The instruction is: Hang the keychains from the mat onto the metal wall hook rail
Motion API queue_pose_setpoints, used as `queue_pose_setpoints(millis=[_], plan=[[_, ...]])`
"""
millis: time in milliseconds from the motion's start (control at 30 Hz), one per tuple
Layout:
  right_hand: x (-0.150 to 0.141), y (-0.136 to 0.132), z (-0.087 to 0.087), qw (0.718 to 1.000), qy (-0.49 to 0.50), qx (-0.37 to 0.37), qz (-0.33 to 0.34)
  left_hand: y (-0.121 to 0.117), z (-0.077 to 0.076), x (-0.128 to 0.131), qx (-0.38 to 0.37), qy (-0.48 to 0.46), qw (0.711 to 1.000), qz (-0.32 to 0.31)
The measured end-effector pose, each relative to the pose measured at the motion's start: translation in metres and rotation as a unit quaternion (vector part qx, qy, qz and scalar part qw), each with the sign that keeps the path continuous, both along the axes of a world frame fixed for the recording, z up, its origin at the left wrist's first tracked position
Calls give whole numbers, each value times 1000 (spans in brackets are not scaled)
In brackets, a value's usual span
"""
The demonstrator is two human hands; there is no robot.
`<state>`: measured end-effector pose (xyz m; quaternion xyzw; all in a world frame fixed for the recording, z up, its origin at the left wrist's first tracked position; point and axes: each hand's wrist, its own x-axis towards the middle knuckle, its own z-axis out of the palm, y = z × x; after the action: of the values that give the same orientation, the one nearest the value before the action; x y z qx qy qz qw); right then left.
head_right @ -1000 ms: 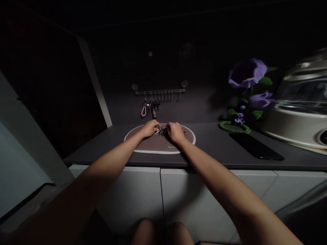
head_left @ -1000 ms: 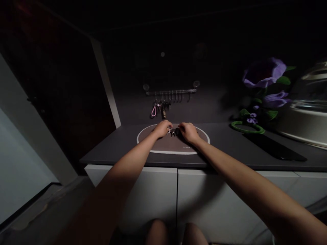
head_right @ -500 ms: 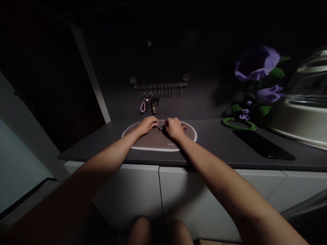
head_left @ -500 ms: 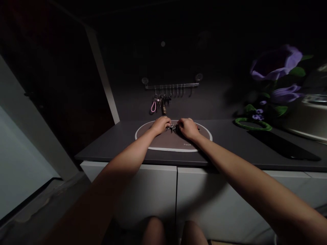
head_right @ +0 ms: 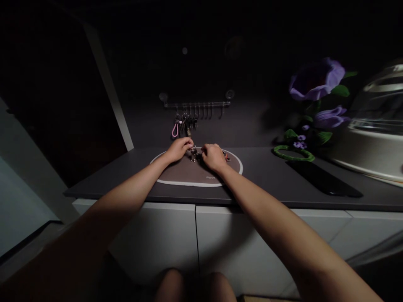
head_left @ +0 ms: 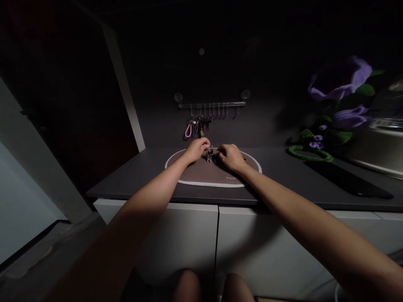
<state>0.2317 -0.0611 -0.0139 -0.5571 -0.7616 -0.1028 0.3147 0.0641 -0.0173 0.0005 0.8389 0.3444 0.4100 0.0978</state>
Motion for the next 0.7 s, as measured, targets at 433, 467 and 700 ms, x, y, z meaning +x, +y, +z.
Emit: queue_pose_setpoints(millis=[433, 467, 700], plan=[[-6, -7, 7, 976, 172, 2, 132, -2, 1, 9, -199, -229, 947, -107], [-6, -7, 7, 972, 189, -1, 140, -3, 0, 9, -203, -236, 944, -109], [-4, 3, 0, 936, 294, -26, 193, -4, -1, 11, -215, -250, 938, -109]])
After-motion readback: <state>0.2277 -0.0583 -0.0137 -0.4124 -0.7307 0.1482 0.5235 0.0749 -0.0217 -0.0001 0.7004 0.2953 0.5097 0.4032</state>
